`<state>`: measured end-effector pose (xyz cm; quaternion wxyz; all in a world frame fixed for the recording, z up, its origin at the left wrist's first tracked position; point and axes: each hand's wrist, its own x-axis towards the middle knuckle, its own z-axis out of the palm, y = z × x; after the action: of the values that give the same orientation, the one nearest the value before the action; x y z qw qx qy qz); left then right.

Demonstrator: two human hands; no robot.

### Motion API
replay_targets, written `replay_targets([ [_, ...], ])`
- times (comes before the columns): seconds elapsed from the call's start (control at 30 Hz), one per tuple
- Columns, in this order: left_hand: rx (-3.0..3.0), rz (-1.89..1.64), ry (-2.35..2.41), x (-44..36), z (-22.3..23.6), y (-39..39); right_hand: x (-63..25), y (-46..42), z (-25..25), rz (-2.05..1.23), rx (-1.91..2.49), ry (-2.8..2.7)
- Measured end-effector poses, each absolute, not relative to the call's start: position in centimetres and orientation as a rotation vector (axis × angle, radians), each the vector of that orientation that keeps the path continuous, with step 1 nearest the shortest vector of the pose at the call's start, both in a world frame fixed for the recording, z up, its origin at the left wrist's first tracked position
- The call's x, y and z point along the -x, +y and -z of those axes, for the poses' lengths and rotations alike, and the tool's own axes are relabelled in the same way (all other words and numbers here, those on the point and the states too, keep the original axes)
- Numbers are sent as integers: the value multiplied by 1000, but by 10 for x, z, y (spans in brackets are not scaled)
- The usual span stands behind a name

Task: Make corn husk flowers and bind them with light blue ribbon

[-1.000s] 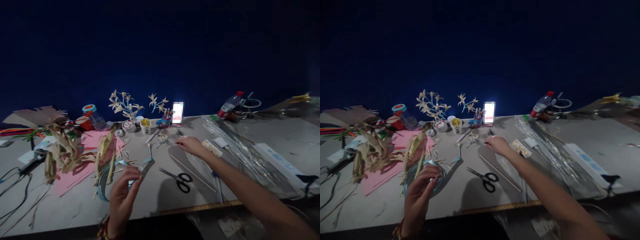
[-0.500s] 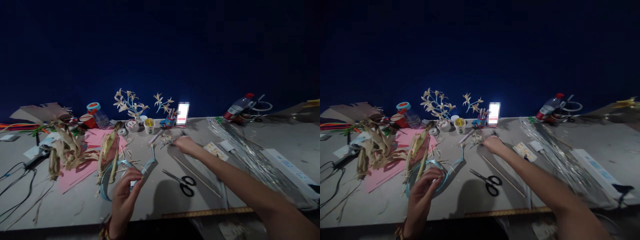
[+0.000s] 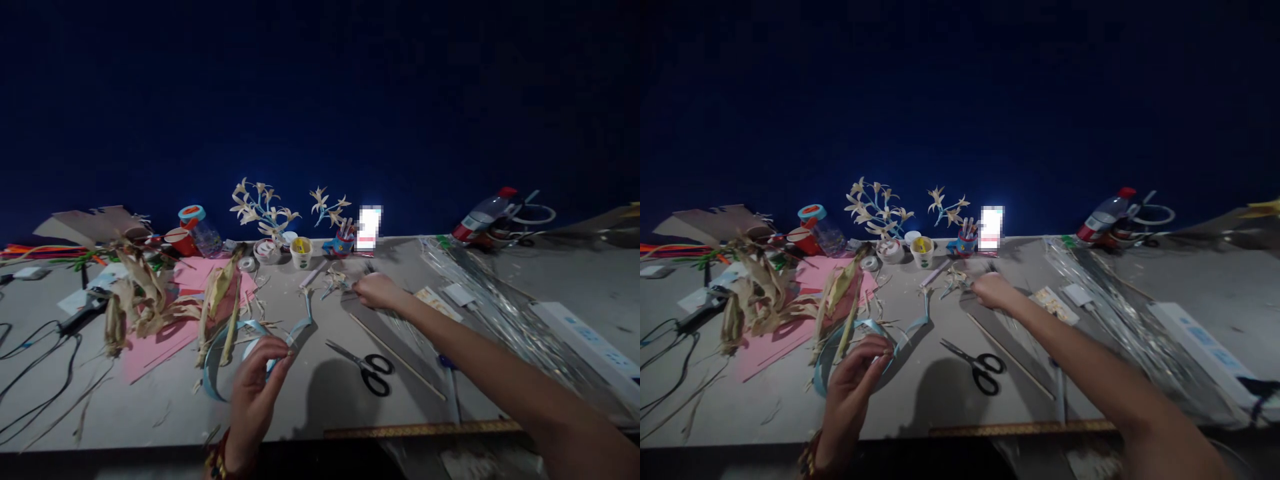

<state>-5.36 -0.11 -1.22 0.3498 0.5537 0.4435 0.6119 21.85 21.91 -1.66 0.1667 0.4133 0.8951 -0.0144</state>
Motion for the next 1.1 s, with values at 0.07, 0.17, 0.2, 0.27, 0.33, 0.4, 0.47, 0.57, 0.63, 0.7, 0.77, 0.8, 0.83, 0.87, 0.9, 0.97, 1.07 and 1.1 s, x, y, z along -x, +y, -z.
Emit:
replay_targets([
  [0.07,-1409,-1582,1139,52,14,0,-223,217,14,40,-1195,2490],
  [0.17,-1359,-1568,1124,49,18,2,-232,213,12,56,-1210,2410],
  [0.2,-1341,-1567,1122,47,19,2,-235,211,12,64,-1210,2391],
  [0.27,-1307,-1564,1124,45,20,4,-238,210,11,79,-1205,2360],
  [0.33,-1277,-1557,1132,42,20,5,-236,209,12,89,-1201,2338],
  [0.4,-1258,-1547,1139,40,20,6,-230,208,13,95,-1204,2326],
  [0.47,-1235,-1536,1146,39,19,7,-220,207,16,104,-1217,2324],
  [0.57,-1152,-1509,1170,37,19,7,-210,206,18,145,-1251,2332],
  [0.63,-1074,-1486,1172,36,21,6,-208,206,17,195,-1287,2347],
  [0.7,-999,-1465,1153,35,25,6,-211,205,12,268,-1340,2372],
  [0.77,-926,-1456,1127,34,29,8,-216,201,3,375,-1399,2416],
  [0.8,-891,-1456,1108,33,30,9,-217,197,-1,452,-1421,2444],
  [0.83,-857,-1458,1082,32,30,10,-218,191,-6,550,-1432,2474],
  [0.87,-822,-1460,1051,31,30,12,-218,183,-10,667,-1432,2500],
  [0.9,-785,-1458,1016,30,29,14,-216,173,-13,807,-1413,2515],
  [0.97,-707,-1435,943,26,25,17,-208,147,-16,1095,-1373,2509],
  [1.07,-608,-1375,837,19,17,19,-191,104,-15,1499,-1350,2437],
  [1.1,-590,-1358,803,17,14,19,-185,92,-14,1906,-1370,2265],
])
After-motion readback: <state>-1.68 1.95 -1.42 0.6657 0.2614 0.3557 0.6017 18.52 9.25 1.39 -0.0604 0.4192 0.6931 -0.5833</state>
